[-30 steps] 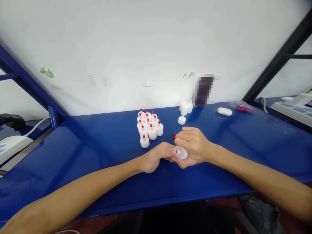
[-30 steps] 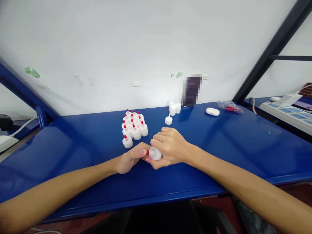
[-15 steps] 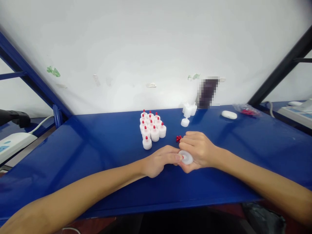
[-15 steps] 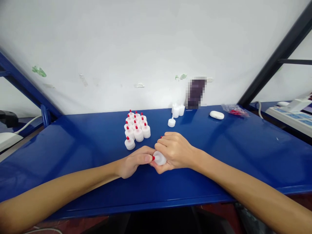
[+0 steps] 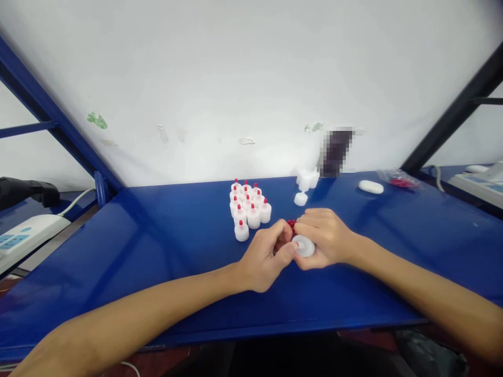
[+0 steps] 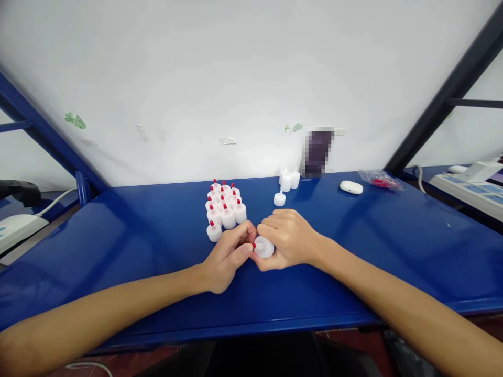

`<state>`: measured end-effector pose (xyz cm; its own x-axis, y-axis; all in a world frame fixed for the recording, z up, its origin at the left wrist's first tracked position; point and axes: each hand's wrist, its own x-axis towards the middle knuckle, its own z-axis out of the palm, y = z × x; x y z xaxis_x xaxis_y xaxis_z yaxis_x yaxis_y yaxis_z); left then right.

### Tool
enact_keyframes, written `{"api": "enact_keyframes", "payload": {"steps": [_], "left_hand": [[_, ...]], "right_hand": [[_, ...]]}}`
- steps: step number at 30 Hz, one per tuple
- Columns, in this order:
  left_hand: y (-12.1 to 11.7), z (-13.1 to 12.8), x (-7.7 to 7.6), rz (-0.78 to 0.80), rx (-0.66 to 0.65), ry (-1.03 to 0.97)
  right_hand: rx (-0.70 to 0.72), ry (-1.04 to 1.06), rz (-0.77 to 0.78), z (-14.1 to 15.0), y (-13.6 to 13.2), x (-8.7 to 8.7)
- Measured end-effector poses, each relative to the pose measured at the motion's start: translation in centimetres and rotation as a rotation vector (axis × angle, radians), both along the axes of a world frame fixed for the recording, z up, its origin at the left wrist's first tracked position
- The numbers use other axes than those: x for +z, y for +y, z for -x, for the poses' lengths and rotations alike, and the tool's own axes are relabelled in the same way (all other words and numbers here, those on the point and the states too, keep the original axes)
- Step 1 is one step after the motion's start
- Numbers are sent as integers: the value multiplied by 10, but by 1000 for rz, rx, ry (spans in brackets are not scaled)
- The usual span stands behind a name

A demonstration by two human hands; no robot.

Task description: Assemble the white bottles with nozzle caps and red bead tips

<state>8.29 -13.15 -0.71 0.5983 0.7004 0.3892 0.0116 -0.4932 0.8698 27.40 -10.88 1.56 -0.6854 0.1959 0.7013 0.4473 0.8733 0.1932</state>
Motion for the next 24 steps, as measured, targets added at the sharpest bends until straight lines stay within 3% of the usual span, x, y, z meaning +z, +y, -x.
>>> {"api": "enact_keyframes", "payload": {"steps": [4,7,9,12,15,19,24], "left_hand": [[4,4,2,-534,128,108],[20,13,17,-932,124,146],[34,24,34,-1063,60,200],[51,47,68,-1024,56,415],[60,66,97,-824,78,667],[61,79,122,-540,8,953],[60,84,137,-384,4,1124]], "right_hand": [[7,-33,71,1,0,-7],[77,-57,308,2,-1,-10],[101,-22,502,-2,3,-8],[-51,221,672,-14,15,-2],[-394,354,732,-29,33,1],[-661,291,770,-43,52,-7],[-746,113,832,-44,60,-18]]}}
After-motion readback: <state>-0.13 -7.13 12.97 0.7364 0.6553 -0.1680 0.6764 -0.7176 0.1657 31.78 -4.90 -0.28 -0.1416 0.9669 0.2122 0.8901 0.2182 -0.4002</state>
